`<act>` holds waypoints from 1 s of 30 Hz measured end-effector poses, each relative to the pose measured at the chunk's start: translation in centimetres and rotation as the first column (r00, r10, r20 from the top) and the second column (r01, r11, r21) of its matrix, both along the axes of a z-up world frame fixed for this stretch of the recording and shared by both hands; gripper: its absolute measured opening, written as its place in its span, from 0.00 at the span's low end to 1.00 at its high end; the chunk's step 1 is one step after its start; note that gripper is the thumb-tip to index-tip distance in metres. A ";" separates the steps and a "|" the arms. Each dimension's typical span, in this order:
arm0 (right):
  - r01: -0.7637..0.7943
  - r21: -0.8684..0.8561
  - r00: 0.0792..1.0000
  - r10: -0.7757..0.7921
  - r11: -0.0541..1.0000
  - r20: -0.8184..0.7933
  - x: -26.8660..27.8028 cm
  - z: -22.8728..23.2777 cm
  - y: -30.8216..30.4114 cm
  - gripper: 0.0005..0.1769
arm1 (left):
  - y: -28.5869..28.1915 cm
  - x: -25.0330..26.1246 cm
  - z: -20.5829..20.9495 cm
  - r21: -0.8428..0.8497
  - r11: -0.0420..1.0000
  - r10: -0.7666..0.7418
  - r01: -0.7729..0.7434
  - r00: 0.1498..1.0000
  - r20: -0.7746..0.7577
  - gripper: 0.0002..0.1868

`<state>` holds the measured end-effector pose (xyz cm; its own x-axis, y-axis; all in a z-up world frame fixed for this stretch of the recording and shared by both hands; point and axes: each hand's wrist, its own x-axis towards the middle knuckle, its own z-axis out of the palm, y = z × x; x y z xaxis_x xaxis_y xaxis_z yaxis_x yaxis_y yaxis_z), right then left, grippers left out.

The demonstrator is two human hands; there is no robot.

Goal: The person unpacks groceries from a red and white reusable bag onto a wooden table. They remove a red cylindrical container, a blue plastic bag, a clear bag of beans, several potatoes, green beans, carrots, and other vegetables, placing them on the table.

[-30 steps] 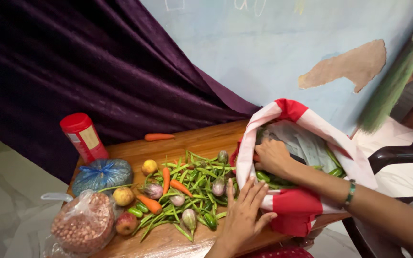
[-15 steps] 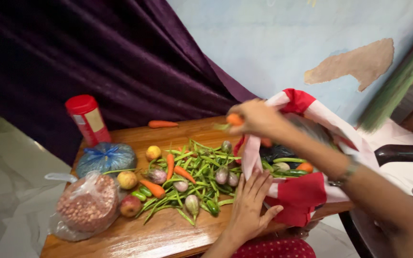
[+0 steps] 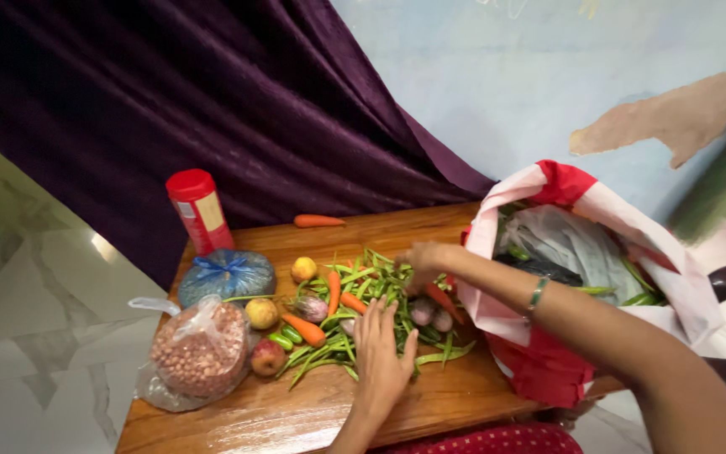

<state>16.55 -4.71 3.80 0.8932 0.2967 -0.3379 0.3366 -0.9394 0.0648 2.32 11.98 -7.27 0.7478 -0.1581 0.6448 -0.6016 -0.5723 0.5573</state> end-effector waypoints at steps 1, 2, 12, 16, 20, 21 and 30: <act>-0.037 0.057 0.996 0.032 0.998 0.086 -1.0 1.6 -0.2 0.37 | -0.3 0.1 0.1 -0.004 1.000 -0.002 0.002 1.000 0.015 0.31; -0.079 0.111 0.983 0.058 0.991 0.176 -2.1 3.3 -0.4 0.36 | -0.6 0.2 0.4 -0.007 1.000 -0.003 0.003 0.999 0.033 0.31; 0.259 0.282 0.856 -0.355 0.924 0.376 -20.4 7.1 -9.8 0.17 | -6.7 -1.3 6.9 -0.227 0.951 -0.173 0.208 0.971 0.166 0.18; -0.011 -0.158 0.753 0.112 0.987 0.648 -27.8 -2.5 -7.0 0.39 | -10.3 -1.5 9.0 -0.158 0.937 -0.276 0.312 0.937 0.213 0.12; 0.033 -0.270 0.650 0.184 0.962 0.737 -28.6 -6.0 -7.5 0.38 | -13.1 -1.7 8.9 0.075 0.924 -0.381 0.374 0.895 0.232 0.17; 0.026 -0.265 0.619 0.193 0.964 0.761 -28.7 -6.0 -7.7 0.38 | -13.5 -1.8 8.7 0.153 0.917 -0.398 0.369 0.884 0.246 0.20; 0.039 0.225 0.868 -0.144 0.974 0.476 -20.4 1.5 -15.5 0.23 | -11.8 -1.7 7.3 0.237 0.923 -0.336 0.302 0.934 0.121 0.10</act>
<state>-3.81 -20.22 5.34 0.9540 0.2197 0.2042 0.2235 -0.9747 0.0043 0.66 0.14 0.07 0.5272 -0.5170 0.6743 -0.8413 -0.4293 0.3286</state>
